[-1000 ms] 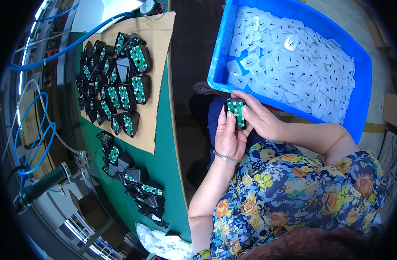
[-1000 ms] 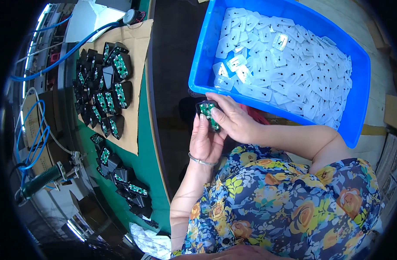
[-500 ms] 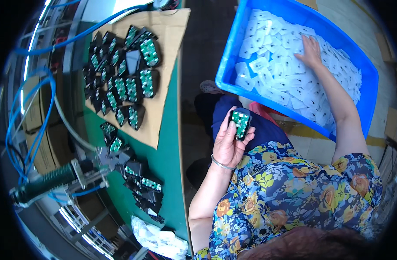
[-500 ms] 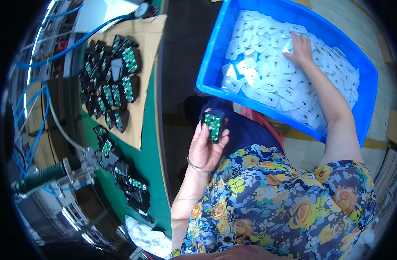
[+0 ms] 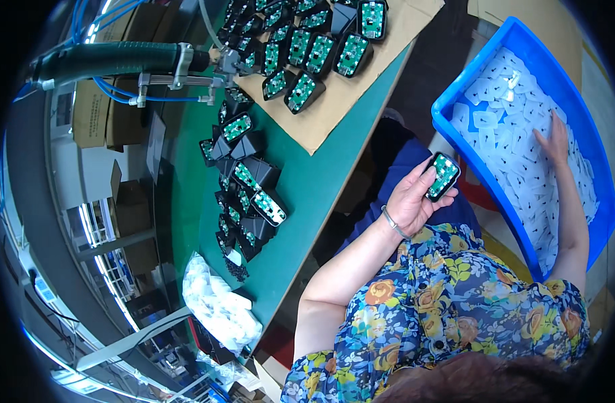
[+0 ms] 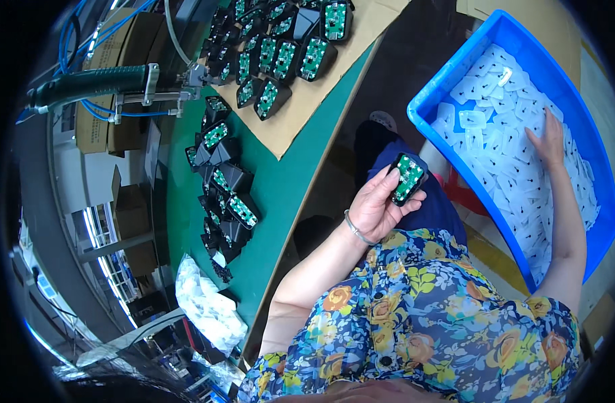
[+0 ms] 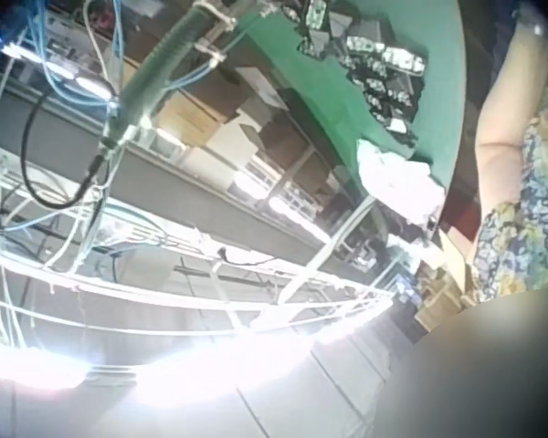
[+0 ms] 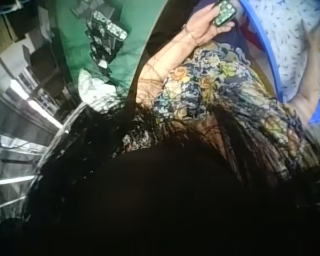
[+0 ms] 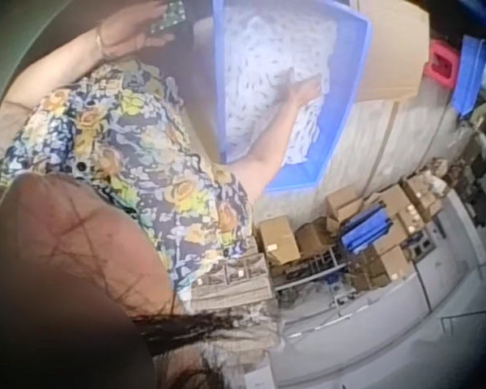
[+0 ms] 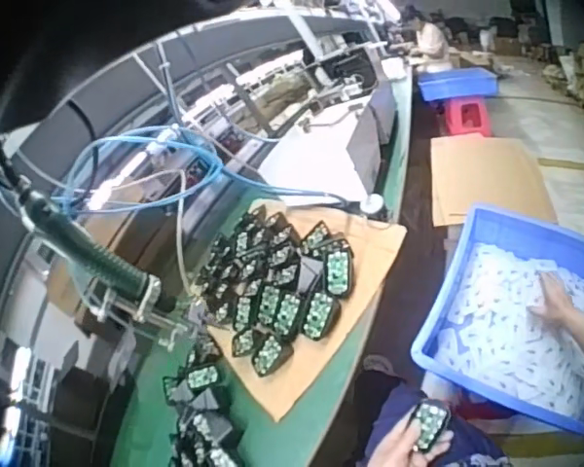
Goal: The person assembles small electronic devices by inserting white plastic casings into black circuit board units using a pneumatic tool. They then place the assembled units into a cardboard box, arranging them in neat rows. The person also handles loose circuit boards and white casings from a blue bin, organizing them on the workbench.
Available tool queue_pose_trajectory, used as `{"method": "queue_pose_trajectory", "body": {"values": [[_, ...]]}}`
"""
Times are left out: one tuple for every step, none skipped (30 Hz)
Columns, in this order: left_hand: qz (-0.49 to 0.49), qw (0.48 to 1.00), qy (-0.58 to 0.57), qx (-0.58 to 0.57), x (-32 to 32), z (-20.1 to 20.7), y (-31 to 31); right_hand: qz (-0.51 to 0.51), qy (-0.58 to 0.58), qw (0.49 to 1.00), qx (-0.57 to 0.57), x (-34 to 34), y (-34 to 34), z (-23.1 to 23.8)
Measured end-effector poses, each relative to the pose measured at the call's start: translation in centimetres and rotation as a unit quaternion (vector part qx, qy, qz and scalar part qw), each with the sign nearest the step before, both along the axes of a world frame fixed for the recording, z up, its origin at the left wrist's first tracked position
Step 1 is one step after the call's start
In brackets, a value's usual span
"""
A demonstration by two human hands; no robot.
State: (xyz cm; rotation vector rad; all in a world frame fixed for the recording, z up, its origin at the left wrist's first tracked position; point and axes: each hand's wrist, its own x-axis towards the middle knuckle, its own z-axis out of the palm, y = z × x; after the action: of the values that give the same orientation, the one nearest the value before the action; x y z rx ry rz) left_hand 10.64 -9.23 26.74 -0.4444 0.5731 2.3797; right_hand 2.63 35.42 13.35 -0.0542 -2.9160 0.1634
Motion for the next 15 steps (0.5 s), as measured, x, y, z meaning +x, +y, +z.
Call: {"method": "queue_pose_trajectory", "body": {"values": [[-0.002, 1.000, 0.004, -0.001, 0.0, -0.2, -0.2, 0.054, -0.013, 0.996, -0.068, 0.1, -1.1, 1.3], [-0.005, 1.000, 0.006, 0.000, 0.1, -0.3, -0.5, 0.106, -0.027, 0.985, -0.135, -0.2, -4.0, 3.7], [-0.005, 1.000, 0.023, -0.002, 0.1, -0.6, -0.8, 0.152, -0.043, 0.967, -0.201, -0.2, -7.1, 6.4], [-0.007, 1.000, 0.030, 0.007, -0.3, -0.6, -0.6, 0.212, -0.084, 0.946, -0.228, -0.3, -9.9, 9.0], [-0.025, 0.999, 0.037, 0.022, -0.6, -0.3, -0.7, 0.267, -0.123, 0.920, -0.258, -0.1, -13.1, 11.5], [-0.041, 0.998, 0.045, 0.035, -0.8, 0.0, -0.9, 0.338, -0.164, 0.890, -0.258, 0.2, -15.8, 13.5], [-0.060, 0.996, 0.050, 0.044, -0.8, 0.1, -1.2, 0.409, -0.203, 0.851, -0.259, 0.5, -18.3, 14.8], [-0.071, 0.994, 0.067, 0.051, -0.8, 0.7, -1.4, 0.457, -0.216, 0.816, -0.279, 0.7, -20.6, 15.5], [-0.081, 0.992, 0.074, 0.056, -0.5, 1.0, -1.8, 0.505, -0.227, 0.778, -0.297, 0.8, -22.4, 16.1], [-0.090, 0.991, 0.082, 0.059, -0.4, 1.2, -1.9, 0.542, -0.207, 0.756, -0.303, 0.8, -23.5, 16.2], [-0.094, 0.991, 0.086, 0.052, -0.2, 1.3, -2.2, 0.559, -0.203, 0.739, -0.317, 0.8, -24.2, 16.1], [-0.099, 0.990, 0.091, 0.048, 0.1, 1.4, -2.7, 0.574, -0.198, 0.724, -0.329, 0.9, -24.8, 16.2], [-0.103, 0.989, 0.096, 0.043, 0.5, 1.4, -3.1, 0.580, -0.201, 0.716, -0.333, 0.9, -25.3, 16.1], [-0.085, 0.991, 0.098, 0.036, 0.9, 1.4, -3.4, 0.586, -0.204, 0.709, -0.336, 0.8, -25.7, 15.9], [-0.068, 0.992, 0.103, 0.031, 1.3, 1.5, -3.6, 0.592, -0.207, 0.702, -0.337, 0.7, -26.1, 15.8]]}}
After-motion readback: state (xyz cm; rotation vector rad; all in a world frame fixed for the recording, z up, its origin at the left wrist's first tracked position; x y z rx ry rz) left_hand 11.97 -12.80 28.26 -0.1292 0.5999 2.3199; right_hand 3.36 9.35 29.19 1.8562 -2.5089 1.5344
